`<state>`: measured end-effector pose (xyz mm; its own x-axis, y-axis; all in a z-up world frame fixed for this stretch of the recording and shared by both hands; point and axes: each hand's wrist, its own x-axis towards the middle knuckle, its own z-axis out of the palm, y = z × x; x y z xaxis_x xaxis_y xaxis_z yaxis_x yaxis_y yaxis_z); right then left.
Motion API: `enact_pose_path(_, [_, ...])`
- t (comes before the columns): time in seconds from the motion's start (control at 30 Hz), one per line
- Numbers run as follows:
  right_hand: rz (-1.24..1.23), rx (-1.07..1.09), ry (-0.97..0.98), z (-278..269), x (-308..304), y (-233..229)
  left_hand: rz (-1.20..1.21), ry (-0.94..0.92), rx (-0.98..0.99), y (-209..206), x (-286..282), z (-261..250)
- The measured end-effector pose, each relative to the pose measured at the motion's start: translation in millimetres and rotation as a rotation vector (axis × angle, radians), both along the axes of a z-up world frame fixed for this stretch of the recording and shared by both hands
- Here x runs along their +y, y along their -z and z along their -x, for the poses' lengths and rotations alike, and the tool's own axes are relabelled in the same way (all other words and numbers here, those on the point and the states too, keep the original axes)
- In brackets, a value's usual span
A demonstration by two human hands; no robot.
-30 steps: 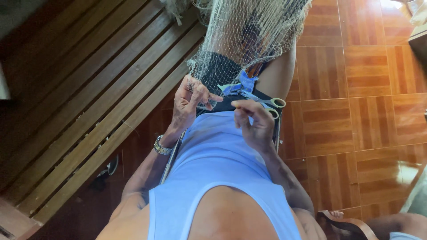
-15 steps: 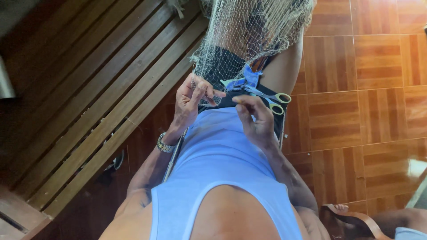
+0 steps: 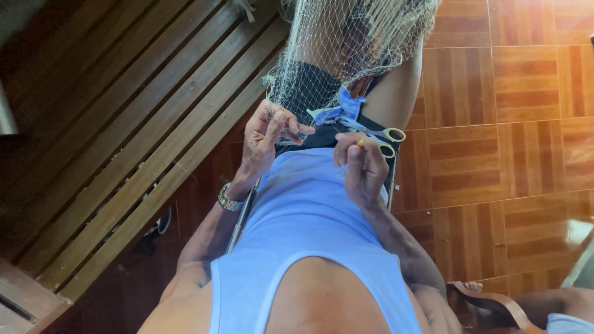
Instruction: Repairing a fishing net using a shuttle and scissors
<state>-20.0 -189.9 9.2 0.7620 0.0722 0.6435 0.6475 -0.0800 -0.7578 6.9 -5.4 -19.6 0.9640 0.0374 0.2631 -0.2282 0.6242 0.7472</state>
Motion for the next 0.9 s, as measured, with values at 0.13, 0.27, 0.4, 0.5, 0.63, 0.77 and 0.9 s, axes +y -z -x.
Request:
enact_pose_path(0.13, [-0.031, 0.013, 0.034, 4.6, -3.7, 3.9, -0.01, 0.007, 0.002, 0.6, 1.0, 1.1])
enact_pose_path(0.27, [-0.058, 0.048, 0.02, 3.9, -4.6, 2.7, -0.031, 0.01, -0.014, 3.7, 2.0, 0.8])
enact_pose_path(0.4, [-0.047, 0.046, 0.019, 1.5, -1.3, -12.8, -0.025, 0.02, -0.042, 9.5, 2.7, -1.1])
enact_pose_path(0.5, [0.163, 0.004, 0.003, 1.4, -6.5, -26.7, -0.058, -0.006, 0.013, 10.1, 1.7, -1.5])
enact_pose_path(0.63, [0.404, -0.1, -0.026, 6.7, 6.9, -49.9, -0.079, -0.041, 0.037, 3.1, 3.7, -1.2])
enact_pose_path(0.77, [0.678, -0.185, -0.064, 4.7, 6.2, -45.5, -0.183, -0.099, 0.045, -7.8, 4.6, -1.5])
enact_pose_path(0.9, [0.84, -0.088, -0.099, 3.3, -3.6, -19.0, -0.165, -0.099, 0.09, -4.5, 0.2, -0.4])
